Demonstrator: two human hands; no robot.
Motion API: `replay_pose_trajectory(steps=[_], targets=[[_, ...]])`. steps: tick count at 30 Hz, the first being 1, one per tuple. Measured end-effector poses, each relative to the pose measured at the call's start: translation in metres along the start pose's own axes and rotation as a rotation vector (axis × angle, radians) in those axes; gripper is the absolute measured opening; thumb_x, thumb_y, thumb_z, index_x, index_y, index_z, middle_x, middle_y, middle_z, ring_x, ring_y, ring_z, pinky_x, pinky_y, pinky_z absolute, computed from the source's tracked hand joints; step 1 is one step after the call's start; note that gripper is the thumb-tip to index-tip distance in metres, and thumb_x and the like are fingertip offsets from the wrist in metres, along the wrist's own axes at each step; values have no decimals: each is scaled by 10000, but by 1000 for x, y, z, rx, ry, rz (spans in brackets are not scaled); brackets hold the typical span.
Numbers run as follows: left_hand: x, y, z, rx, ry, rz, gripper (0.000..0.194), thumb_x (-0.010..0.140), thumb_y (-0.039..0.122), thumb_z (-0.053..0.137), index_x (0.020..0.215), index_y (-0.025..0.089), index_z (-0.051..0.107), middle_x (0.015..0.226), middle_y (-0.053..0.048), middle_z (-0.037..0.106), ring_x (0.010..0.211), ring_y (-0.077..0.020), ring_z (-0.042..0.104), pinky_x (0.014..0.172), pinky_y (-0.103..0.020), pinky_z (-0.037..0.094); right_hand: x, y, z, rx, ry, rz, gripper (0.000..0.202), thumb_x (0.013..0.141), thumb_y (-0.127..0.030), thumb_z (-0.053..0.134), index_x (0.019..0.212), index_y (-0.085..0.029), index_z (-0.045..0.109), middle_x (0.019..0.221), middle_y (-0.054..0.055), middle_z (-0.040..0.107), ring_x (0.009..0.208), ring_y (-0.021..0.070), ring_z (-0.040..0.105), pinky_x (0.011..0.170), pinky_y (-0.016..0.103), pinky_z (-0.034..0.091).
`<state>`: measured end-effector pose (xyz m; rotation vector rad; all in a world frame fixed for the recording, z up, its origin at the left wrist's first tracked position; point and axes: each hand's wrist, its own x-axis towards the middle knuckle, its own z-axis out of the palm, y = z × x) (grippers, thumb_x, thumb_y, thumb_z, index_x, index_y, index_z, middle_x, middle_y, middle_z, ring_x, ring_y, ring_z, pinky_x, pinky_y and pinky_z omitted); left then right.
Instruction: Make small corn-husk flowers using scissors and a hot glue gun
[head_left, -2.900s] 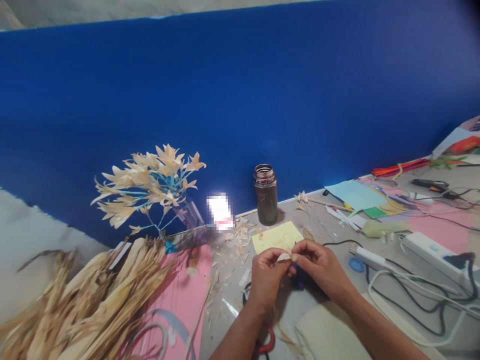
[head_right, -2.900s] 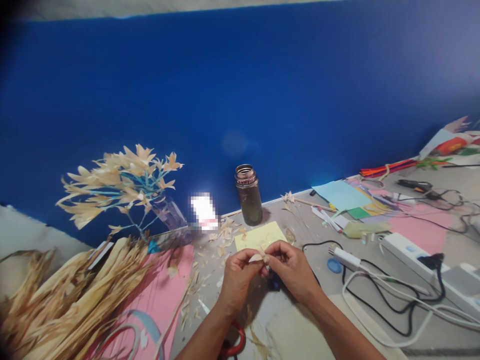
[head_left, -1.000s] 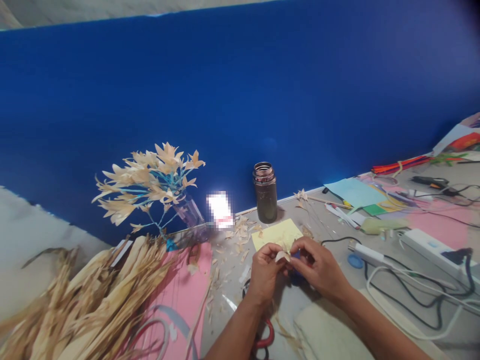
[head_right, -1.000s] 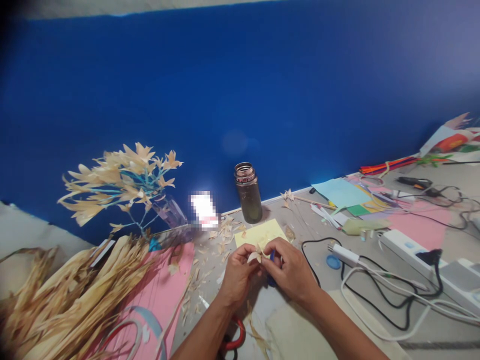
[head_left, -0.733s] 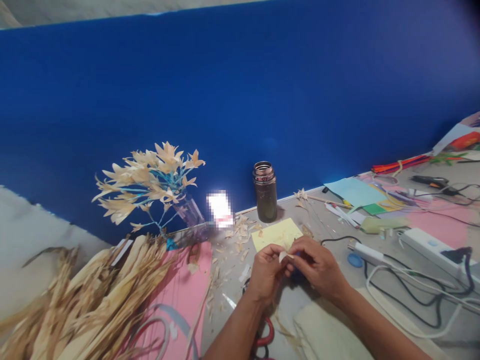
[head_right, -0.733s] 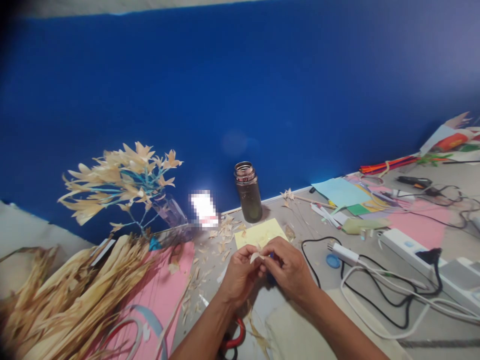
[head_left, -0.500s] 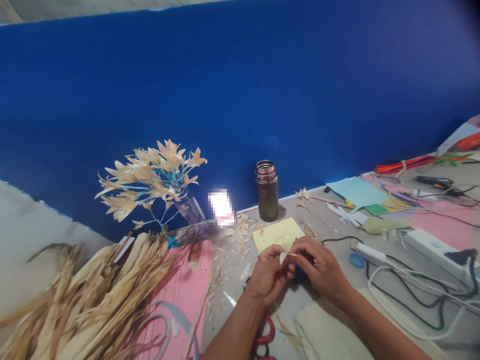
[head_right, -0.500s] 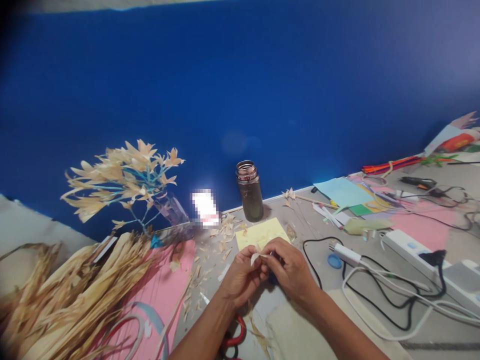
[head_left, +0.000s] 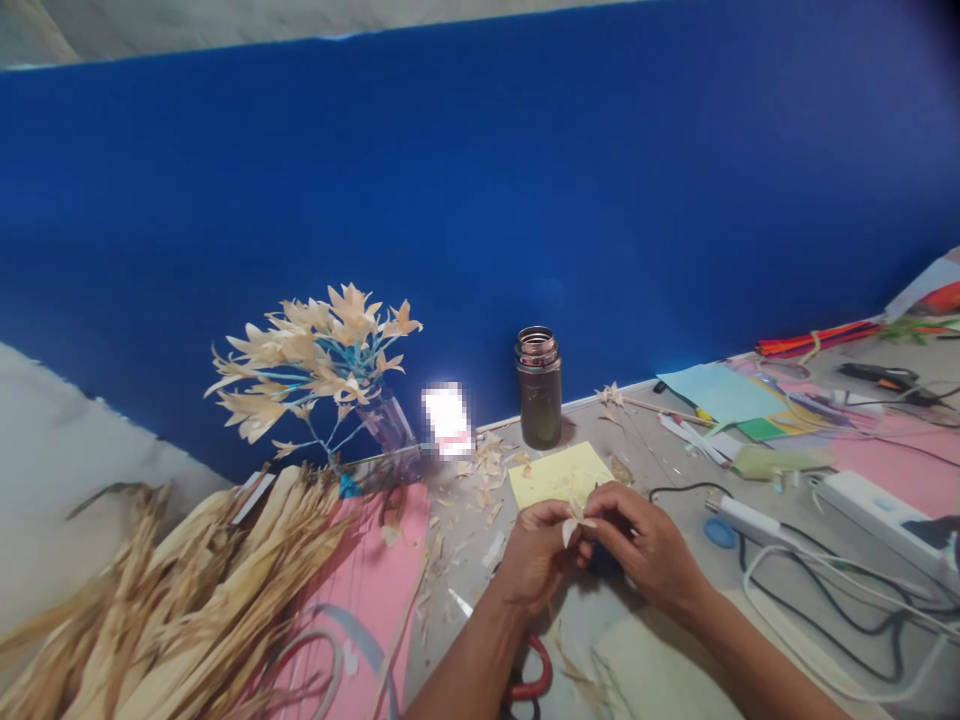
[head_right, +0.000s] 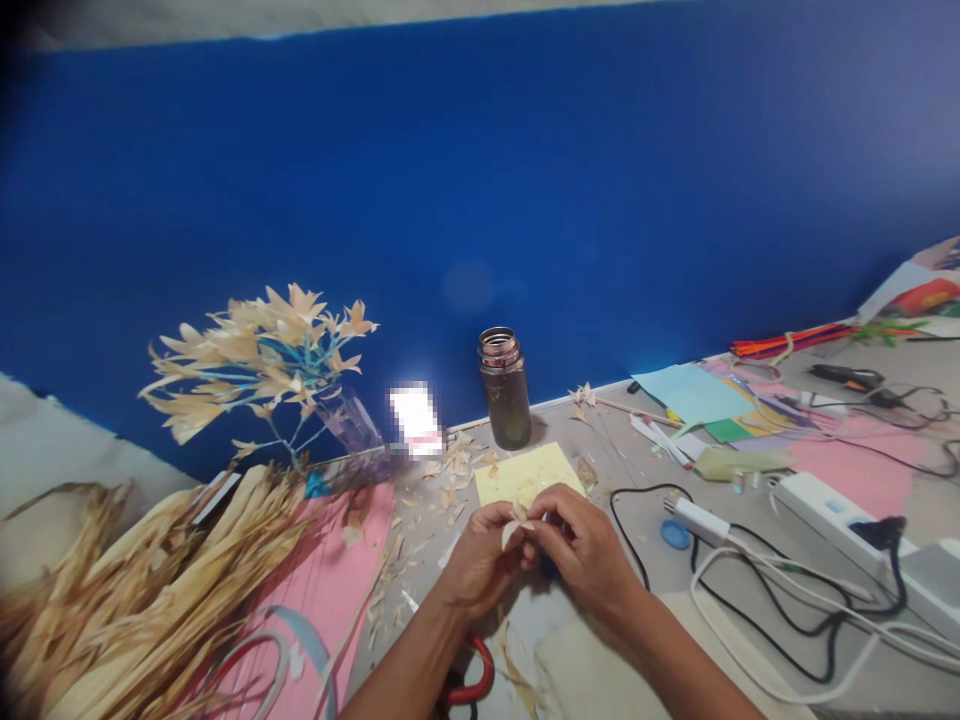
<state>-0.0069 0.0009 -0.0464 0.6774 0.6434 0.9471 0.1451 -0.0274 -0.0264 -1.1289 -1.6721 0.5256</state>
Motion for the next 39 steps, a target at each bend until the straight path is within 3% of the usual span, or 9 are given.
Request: replay_pose_trajectory(steps=[9,17,20,27,39], targets=[[-2,14,4,282,-27,150,177,633,268,849,621,131,738,561,-11,617,549,-111,535,584,-229,423,1,5,-2,-49,-18,-23,151,909,-216,561,786,-224,648,780,30,696,719,185,647,647,280,488],[4,4,-1,157,44,129,172,592,222,865,680,135,746,543,-11,645,491,-104,540,535,-225,416,3,7,0,-14,39,-67,125,882,-180,580,789,-224,651,792,33,686,753,190,648,678,287,496],[2,6,1,190,37,112,205,593,258,878,679,133,739,541,-15,647,487,-103,536,530,-226,408,4,4,-2,18,29,-6,105,863,-216,599,773,-220,653,779,25,686,716,181,638,640,276,488],[-2,15,4,392,57,168,250,615,335,867,650,124,737,548,-37,653,495,-113,543,544,-238,407,9,6,-7,286,-131,313,114,809,-292,625,739,-206,600,636,-19,673,574,150,603,564,251,458],[-1,13,2,423,52,185,221,580,286,859,632,120,723,507,-21,629,469,-99,521,518,-222,383,11,7,-7,439,-215,391,50,736,-232,612,741,-183,602,590,-43,631,517,109,523,518,219,381]])
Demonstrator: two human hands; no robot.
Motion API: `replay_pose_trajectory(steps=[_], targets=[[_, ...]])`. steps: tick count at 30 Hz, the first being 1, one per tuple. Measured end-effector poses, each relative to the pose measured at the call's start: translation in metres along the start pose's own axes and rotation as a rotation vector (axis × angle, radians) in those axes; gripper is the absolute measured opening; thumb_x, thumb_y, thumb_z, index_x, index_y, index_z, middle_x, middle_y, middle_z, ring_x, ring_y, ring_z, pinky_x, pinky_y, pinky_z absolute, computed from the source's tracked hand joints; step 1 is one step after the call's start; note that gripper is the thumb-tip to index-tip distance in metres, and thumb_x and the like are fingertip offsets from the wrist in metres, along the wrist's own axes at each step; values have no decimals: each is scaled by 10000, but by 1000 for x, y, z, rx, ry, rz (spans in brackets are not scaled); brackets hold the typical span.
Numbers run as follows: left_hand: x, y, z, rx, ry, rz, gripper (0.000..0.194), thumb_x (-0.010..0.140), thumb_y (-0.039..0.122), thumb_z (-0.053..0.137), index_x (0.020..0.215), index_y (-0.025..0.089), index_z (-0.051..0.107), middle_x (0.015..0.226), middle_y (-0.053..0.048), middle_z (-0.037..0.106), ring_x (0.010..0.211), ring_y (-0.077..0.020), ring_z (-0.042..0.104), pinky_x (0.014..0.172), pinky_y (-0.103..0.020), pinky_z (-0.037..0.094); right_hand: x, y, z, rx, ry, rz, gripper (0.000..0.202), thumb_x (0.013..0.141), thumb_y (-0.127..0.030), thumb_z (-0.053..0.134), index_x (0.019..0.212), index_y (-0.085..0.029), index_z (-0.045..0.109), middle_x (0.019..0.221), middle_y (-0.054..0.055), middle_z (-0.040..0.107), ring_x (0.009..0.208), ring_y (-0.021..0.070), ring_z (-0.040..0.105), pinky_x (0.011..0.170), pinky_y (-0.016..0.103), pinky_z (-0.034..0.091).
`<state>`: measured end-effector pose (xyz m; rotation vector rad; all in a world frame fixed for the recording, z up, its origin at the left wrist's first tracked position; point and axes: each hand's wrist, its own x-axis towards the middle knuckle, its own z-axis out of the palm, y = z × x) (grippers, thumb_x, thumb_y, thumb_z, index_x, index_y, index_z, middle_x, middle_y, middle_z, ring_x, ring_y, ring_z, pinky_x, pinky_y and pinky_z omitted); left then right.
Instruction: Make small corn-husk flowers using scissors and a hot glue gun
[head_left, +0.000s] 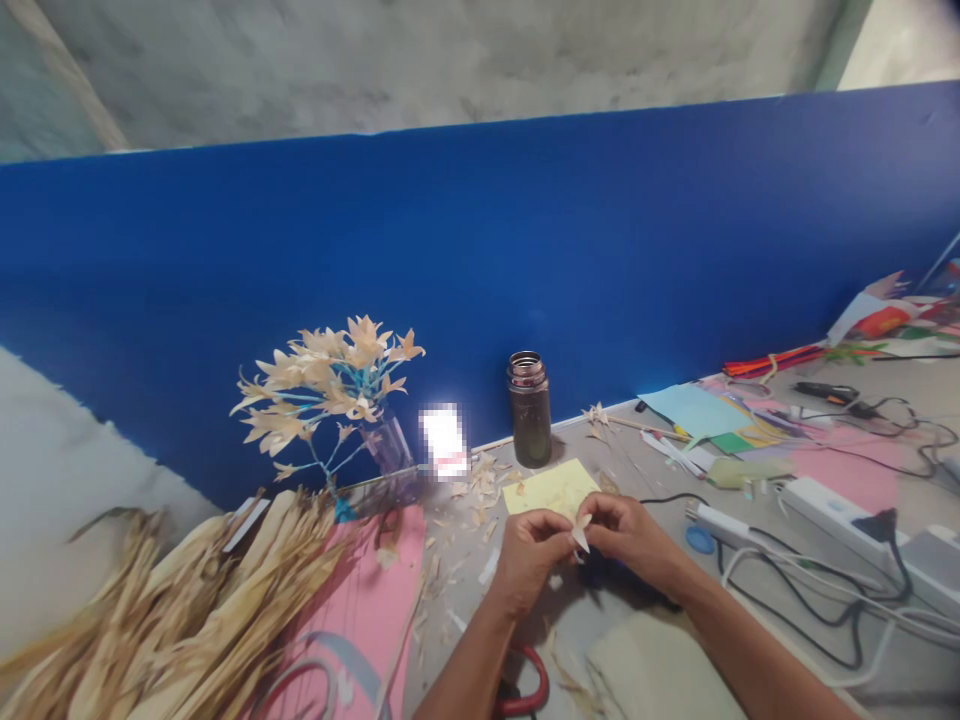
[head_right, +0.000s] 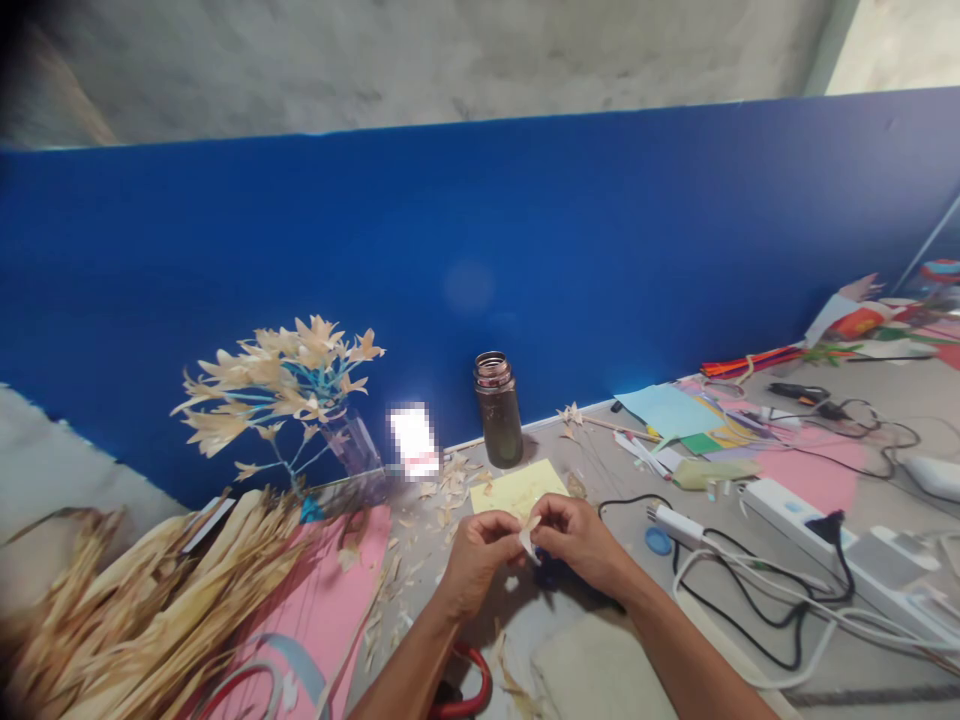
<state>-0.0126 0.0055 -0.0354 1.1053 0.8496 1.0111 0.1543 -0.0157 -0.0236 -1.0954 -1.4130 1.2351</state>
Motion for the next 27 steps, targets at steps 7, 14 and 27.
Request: replay_pose_trajectory(steps=[7,14,27], targets=[[1,-7,0,-26,-51,-31,262,562,291,874,625,117,688,523,-22,638,460,-94,531,507,-215,388,4,13,-9,16,-63,63,107,713,-262,670,747,-177,614,559,-65,557,474,76,424,463,194,298],[0,-10,5,-47,-33,-43,231,567,249,833,633,130,647,518,13,601,450,-83,513,494,-207,374,7,18,-10,5,-75,83,212,702,-363,715,736,-187,604,541,-61,526,444,76,397,427,196,291],[3,-14,2,387,181,141,65,708,194,655,666,144,657,586,6,618,519,-105,503,500,-208,389,-2,2,-5,-452,184,-277,147,866,-332,611,833,-207,680,728,-6,553,645,165,506,633,291,383]])
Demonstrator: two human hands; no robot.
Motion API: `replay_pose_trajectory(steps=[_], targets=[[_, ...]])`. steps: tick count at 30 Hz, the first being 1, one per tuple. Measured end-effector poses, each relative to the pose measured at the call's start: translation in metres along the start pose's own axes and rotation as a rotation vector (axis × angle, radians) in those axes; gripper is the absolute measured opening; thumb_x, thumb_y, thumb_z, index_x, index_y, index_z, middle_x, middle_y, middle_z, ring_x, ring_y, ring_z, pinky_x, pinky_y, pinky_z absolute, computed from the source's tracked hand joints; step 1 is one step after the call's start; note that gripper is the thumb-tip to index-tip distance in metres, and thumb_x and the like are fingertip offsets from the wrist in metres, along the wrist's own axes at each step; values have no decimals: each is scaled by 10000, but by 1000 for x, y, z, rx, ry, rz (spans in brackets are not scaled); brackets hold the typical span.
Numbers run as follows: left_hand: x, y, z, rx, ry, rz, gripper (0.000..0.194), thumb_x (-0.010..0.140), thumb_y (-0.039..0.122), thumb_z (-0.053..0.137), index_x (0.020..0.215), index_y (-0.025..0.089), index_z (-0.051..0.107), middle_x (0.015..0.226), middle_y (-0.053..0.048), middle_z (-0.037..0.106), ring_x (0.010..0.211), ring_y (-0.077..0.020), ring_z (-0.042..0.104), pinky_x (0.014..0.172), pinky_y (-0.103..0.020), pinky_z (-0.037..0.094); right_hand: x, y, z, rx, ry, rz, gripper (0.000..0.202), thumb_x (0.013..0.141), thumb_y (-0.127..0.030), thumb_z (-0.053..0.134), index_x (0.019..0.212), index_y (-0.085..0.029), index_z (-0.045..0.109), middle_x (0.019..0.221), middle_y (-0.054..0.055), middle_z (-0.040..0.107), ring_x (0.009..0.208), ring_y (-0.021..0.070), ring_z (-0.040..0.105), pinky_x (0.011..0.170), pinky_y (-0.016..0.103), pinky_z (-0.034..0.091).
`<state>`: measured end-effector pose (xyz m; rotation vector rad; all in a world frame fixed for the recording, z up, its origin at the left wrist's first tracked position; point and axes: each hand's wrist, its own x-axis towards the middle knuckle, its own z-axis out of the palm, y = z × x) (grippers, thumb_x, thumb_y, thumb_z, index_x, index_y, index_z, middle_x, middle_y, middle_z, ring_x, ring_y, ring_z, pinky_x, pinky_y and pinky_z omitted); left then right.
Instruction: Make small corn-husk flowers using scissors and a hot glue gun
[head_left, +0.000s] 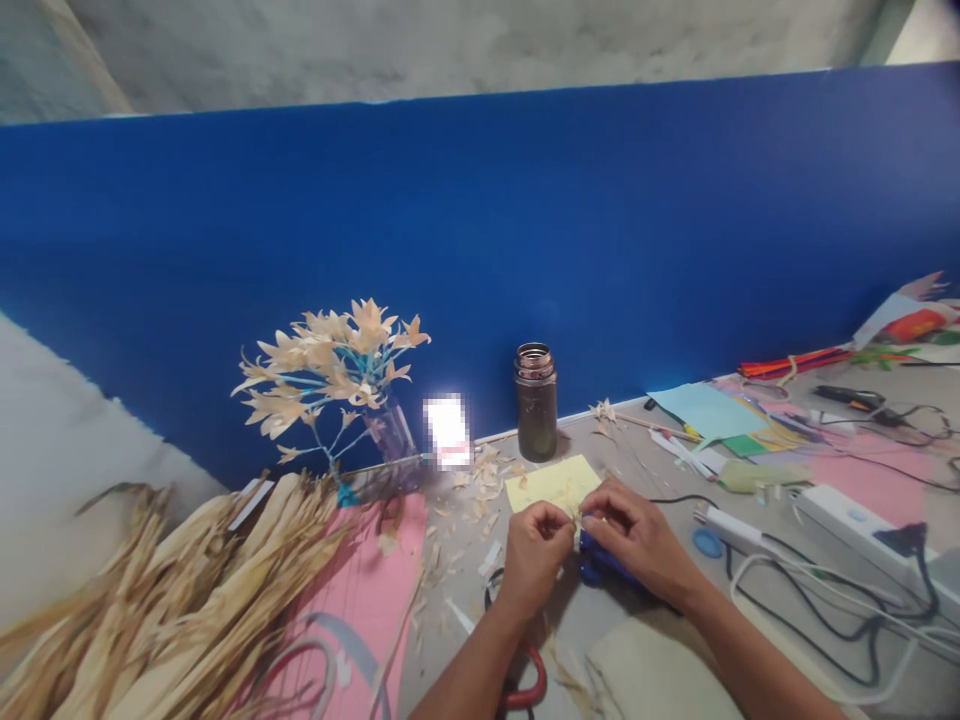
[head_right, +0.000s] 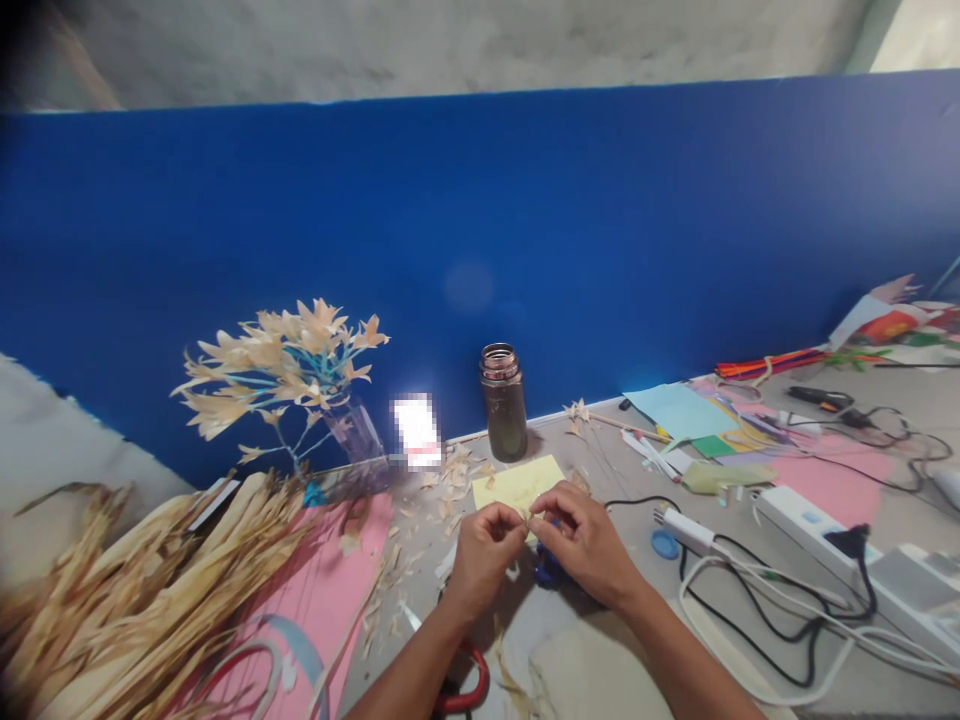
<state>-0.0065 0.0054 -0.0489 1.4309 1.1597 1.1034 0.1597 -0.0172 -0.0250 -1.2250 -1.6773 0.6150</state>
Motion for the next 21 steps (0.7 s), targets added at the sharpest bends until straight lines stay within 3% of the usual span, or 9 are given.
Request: replay_pose_trajectory(steps=[6,14,21], targets=[[-3,-2,3,51,-32,24,85,748,201,623,701,147,668,578,7,610,502,-109,514,490,-211,406,2,2,3,-72,5,-3,205,892,-289,536,715,-205,598,701,-3,560,649,167,530,626,287,395],[-2,-1,4,20,-23,45,70,734,189,637,677,152,653,577,17,600,513,-103,505,509,-210,400,0,3,-2,-74,-5,-3,125,873,-307,577,829,-205,636,725,-9,554,641,165,520,612,286,399],[-5,-1,4,33,-40,62,68,738,166,625,682,154,660,588,17,608,525,-108,515,535,-221,408,3,4,2,-87,-14,-13,203,888,-277,523,701,-212,567,715,7,573,675,179,543,652,303,401]])
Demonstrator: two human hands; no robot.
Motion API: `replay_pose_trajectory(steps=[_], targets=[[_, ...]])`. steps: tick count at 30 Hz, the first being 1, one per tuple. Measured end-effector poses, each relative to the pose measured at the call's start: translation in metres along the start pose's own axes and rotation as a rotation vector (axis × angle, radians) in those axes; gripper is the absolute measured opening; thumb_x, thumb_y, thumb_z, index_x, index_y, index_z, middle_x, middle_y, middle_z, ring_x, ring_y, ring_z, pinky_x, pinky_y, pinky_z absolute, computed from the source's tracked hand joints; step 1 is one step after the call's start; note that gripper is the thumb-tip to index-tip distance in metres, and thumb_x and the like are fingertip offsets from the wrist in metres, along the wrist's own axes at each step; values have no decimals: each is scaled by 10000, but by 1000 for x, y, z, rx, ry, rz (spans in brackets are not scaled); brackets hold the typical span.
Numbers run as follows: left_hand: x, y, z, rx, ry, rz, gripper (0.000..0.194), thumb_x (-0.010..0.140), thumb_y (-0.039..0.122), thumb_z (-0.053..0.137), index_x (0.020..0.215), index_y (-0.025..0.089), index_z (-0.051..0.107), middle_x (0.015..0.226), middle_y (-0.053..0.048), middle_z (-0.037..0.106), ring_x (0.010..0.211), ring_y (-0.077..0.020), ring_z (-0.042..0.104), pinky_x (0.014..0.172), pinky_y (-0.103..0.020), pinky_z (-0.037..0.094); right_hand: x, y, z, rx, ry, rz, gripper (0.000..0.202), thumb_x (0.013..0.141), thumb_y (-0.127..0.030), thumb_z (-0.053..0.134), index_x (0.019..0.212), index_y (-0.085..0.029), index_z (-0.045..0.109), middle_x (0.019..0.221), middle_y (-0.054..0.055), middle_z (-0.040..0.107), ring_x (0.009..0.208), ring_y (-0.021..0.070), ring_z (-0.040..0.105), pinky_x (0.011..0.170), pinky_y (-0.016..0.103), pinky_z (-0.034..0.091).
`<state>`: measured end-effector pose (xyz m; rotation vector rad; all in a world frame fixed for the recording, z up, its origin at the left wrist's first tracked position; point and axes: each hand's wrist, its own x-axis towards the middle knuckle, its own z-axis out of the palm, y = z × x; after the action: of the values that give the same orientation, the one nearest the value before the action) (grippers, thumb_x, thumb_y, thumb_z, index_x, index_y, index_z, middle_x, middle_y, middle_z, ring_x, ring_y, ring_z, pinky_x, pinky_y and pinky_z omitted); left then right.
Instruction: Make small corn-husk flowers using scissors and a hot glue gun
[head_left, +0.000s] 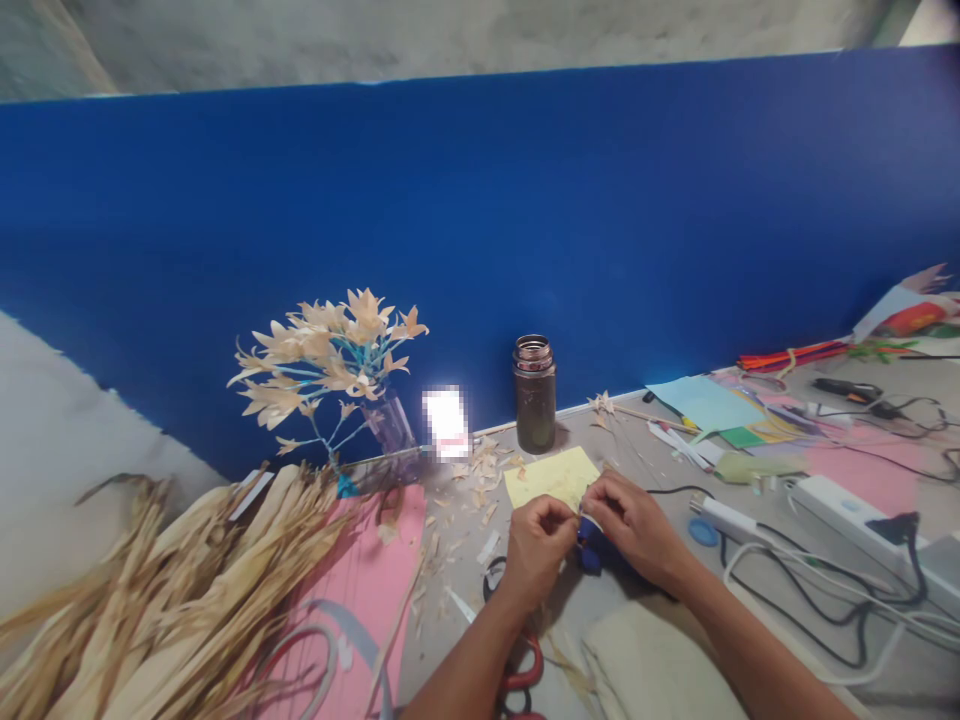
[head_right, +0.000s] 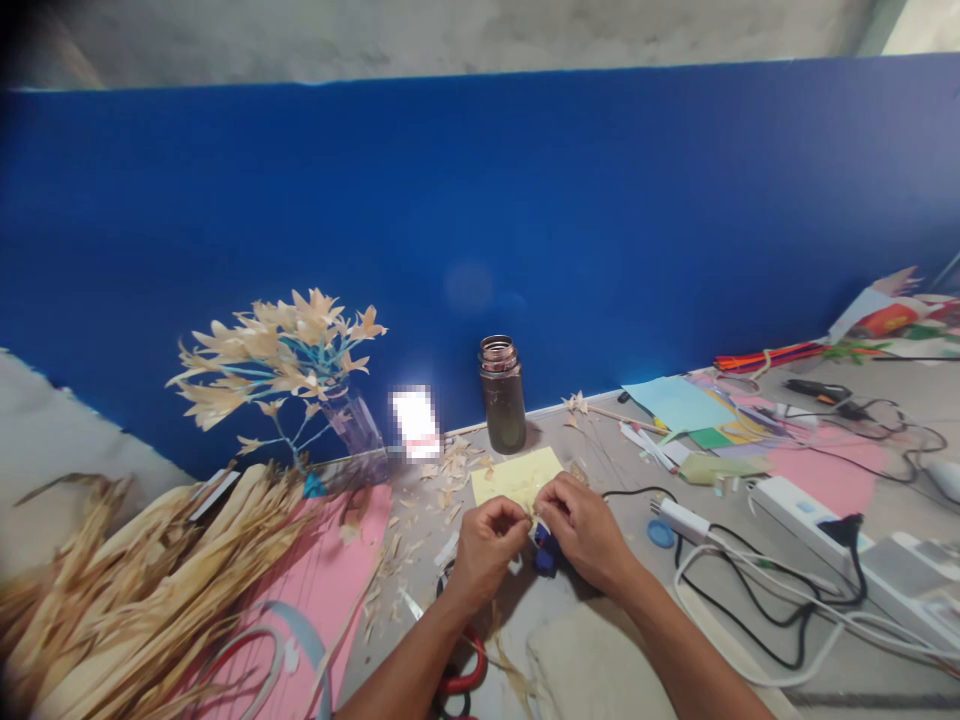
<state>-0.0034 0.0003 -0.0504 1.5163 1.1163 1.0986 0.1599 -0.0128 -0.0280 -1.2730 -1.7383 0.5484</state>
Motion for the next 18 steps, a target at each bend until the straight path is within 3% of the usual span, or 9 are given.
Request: replay_pose_trajectory(steps=[4,9,18], targets=[[0,1,0,19,58,76,81,740,143,632,671,162,669,615,11,626,576,-119,530,578,-229,416,0,1,0,28,30,27,233,911,-338,505,723,-214,569,721,5,584,682,178,550,655,292,422],[0,2,-1,86,215,287,151,782,120,622,649,184,653,667,-1,645,663,-143,583,650,-247,442,0,5,-8,50,72,92,361,957,-425,446,705,-204,579,671,-1,581,637,173,544,612,276,421],[-3,-7,-6,332,140,642,166,885,105,576,802,189,693,760,-50,695,748,-171,629,714,-282,494,-2,0,-7,60,-26,120,371,900,-468,538,649,-197,578,637,-8,558,616,160,510,580,266,396]])
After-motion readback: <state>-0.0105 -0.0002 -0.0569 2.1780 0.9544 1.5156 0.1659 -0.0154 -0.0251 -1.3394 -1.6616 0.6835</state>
